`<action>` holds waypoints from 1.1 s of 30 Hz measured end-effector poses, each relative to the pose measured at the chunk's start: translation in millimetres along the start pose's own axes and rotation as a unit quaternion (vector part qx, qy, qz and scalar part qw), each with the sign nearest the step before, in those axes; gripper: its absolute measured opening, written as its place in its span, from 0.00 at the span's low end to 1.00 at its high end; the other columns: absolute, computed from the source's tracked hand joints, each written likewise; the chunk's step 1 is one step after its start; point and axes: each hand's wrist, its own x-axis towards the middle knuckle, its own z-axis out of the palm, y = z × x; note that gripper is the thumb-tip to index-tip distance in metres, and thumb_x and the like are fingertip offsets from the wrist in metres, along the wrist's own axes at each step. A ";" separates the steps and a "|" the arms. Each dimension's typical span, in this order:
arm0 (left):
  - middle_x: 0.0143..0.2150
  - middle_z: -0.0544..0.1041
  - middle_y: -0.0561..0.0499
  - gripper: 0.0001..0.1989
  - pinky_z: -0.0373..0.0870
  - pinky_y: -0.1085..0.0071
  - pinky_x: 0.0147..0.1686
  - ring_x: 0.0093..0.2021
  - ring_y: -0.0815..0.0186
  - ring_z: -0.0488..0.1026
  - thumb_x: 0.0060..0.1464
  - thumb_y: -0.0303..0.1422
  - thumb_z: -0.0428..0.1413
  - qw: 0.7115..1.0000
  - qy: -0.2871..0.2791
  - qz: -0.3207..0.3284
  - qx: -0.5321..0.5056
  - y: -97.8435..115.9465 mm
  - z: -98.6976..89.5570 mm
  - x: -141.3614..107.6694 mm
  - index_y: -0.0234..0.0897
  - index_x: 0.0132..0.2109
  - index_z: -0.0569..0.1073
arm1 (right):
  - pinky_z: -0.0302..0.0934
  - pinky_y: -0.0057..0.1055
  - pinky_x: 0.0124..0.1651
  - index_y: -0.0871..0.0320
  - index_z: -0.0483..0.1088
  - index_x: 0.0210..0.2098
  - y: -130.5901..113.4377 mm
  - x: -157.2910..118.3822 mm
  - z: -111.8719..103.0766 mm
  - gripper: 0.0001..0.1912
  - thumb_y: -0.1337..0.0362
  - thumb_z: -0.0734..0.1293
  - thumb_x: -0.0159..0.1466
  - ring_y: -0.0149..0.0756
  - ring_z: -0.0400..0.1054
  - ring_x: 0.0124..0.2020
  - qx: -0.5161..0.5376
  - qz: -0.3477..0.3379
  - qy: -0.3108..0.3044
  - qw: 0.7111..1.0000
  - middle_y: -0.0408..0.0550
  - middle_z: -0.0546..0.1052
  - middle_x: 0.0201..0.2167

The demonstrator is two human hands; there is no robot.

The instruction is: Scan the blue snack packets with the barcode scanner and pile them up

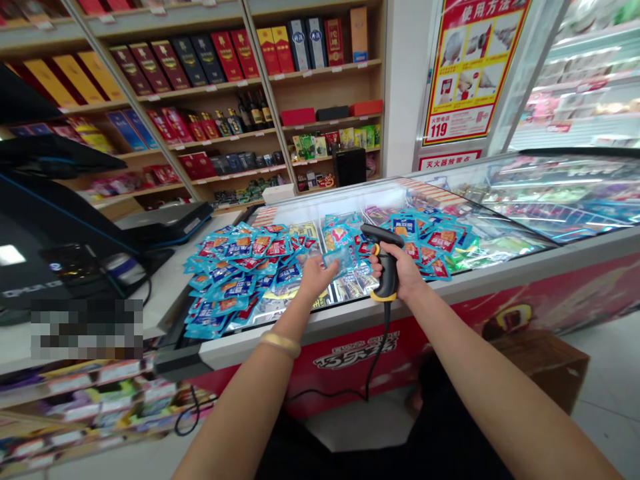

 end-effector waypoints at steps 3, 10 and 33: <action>0.19 0.73 0.54 0.13 0.67 0.73 0.25 0.23 0.67 0.70 0.42 0.41 0.63 0.987 0.062 -0.075 -0.131 -5.1 0.5 4.0 0.36 0.23 0.74 | 0.58 0.20 0.17 0.59 0.68 0.30 0.1 -1.0 0.0 0.07 0.62 0.66 0.63 0.25 0.59 0.16 -0.001 0.001 0.005 1.000 0.42 0.69 0.18; 0.25 0.77 0.53 0.21 0.73 0.67 0.31 0.28 0.63 0.77 0.37 0.46 0.67 0.935 0.085 -0.160 -0.305 -4.5 -0.8 8.5 0.36 0.33 0.72 | 0.58 0.21 0.18 0.59 0.69 0.30 4.2 -2.3 -2.8 0.08 0.61 0.68 0.60 0.25 0.59 0.16 -0.049 0.013 -0.047 0.998 0.42 0.70 0.20; 0.27 0.77 0.53 0.23 0.76 0.60 0.38 0.31 0.60 0.80 0.32 0.35 0.69 0.939 0.126 -0.146 -0.285 -3.4 2.3 7.5 0.34 0.37 0.70 | 0.57 0.21 0.19 0.61 0.70 0.30 3.5 -5.6 -1.2 0.08 0.61 0.69 0.60 0.25 0.60 0.17 -0.107 0.051 -0.077 0.990 0.41 0.70 0.19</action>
